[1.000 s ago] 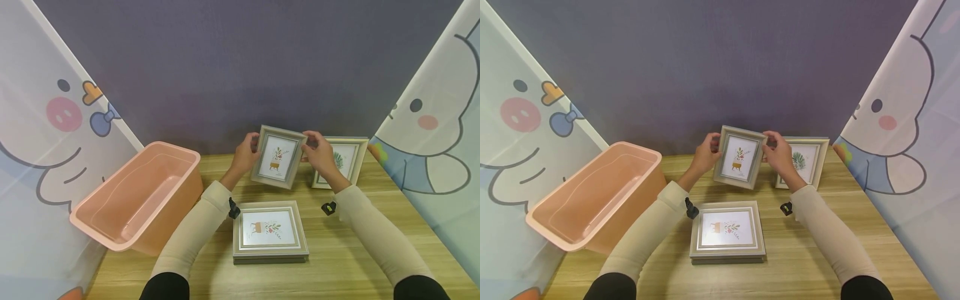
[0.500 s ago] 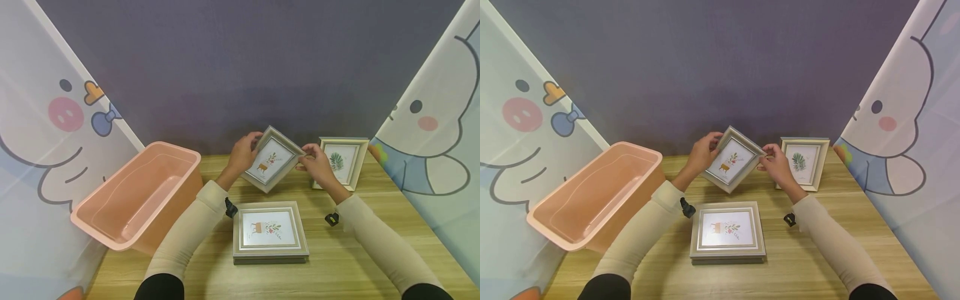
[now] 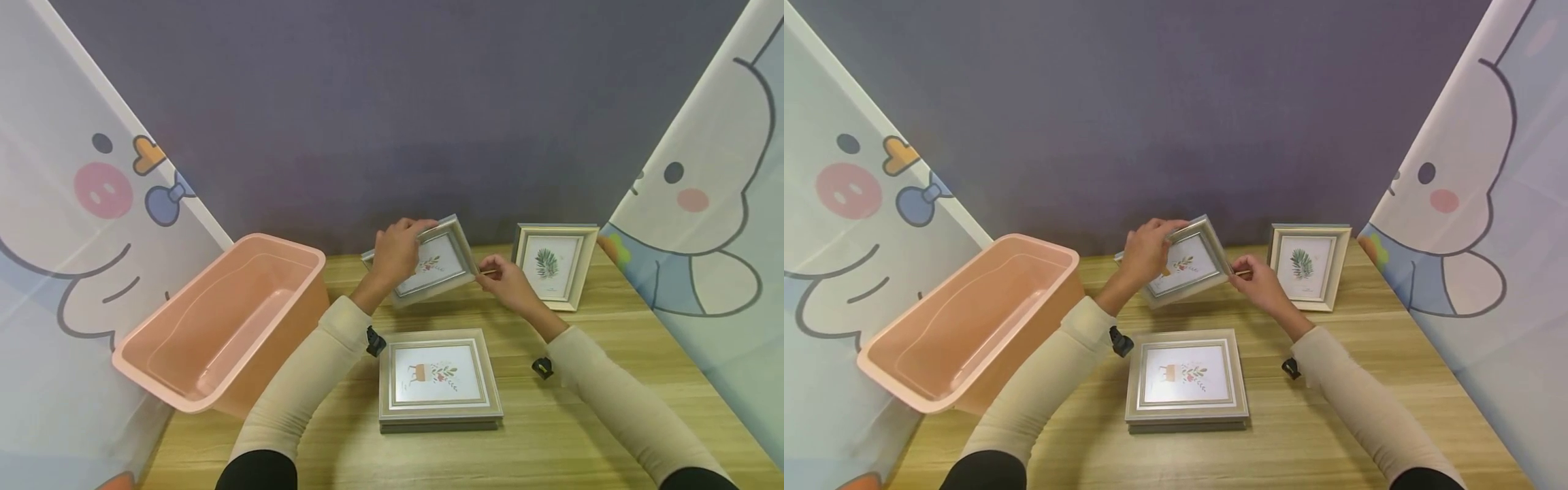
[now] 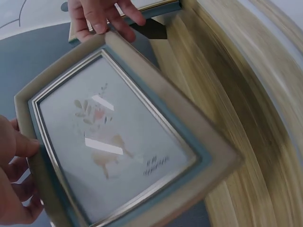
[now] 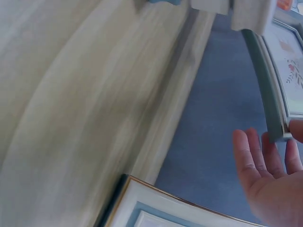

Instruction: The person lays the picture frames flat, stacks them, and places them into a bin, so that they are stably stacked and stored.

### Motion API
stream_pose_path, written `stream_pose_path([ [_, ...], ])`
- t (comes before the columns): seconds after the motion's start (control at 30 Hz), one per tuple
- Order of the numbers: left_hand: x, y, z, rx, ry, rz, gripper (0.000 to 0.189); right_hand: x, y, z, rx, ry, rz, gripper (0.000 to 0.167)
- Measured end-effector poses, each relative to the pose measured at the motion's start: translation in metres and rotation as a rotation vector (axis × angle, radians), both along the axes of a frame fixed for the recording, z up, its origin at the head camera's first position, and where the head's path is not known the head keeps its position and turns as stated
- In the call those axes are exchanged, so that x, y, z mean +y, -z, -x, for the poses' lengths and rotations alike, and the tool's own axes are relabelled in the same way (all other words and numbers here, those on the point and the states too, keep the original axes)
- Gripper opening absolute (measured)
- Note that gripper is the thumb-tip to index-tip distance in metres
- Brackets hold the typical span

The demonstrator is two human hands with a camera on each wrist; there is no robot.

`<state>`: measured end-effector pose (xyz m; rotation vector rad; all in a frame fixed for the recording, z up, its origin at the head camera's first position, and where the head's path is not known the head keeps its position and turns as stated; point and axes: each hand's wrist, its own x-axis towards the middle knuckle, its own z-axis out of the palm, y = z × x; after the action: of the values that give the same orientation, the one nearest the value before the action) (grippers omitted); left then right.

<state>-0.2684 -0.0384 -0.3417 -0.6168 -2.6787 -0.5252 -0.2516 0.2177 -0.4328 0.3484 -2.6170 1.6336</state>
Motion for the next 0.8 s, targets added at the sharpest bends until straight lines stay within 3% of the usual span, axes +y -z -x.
stream_pose_path([
  [0.23, 0.003, 0.002, -0.003, 0.097, 0.013, 0.100, 0.069, -0.008, 0.007, -0.003, 0.038, -0.047, -0.111, 0.025],
  [0.4, 0.005, 0.001, -0.006, 0.119, 0.031, 0.158, 0.075, -0.011, 0.005, -0.007, 0.056, -0.048, -0.129, 0.025],
  [0.5, 0.006, 0.002, -0.007, 0.126, 0.037, 0.180, 0.072, -0.012, 0.002, -0.007, 0.077, -0.055, -0.094, 0.027],
  [0.63, 0.007, 0.005, -0.007, 0.130, 0.043, 0.195, 0.066, -0.014, -0.003, -0.005, 0.112, -0.090, 0.027, 0.035],
  [0.8, 0.008, 0.009, -0.008, 0.136, 0.053, 0.225, 0.061, -0.016, -0.007, -0.003, 0.167, -0.122, 0.158, 0.057],
])
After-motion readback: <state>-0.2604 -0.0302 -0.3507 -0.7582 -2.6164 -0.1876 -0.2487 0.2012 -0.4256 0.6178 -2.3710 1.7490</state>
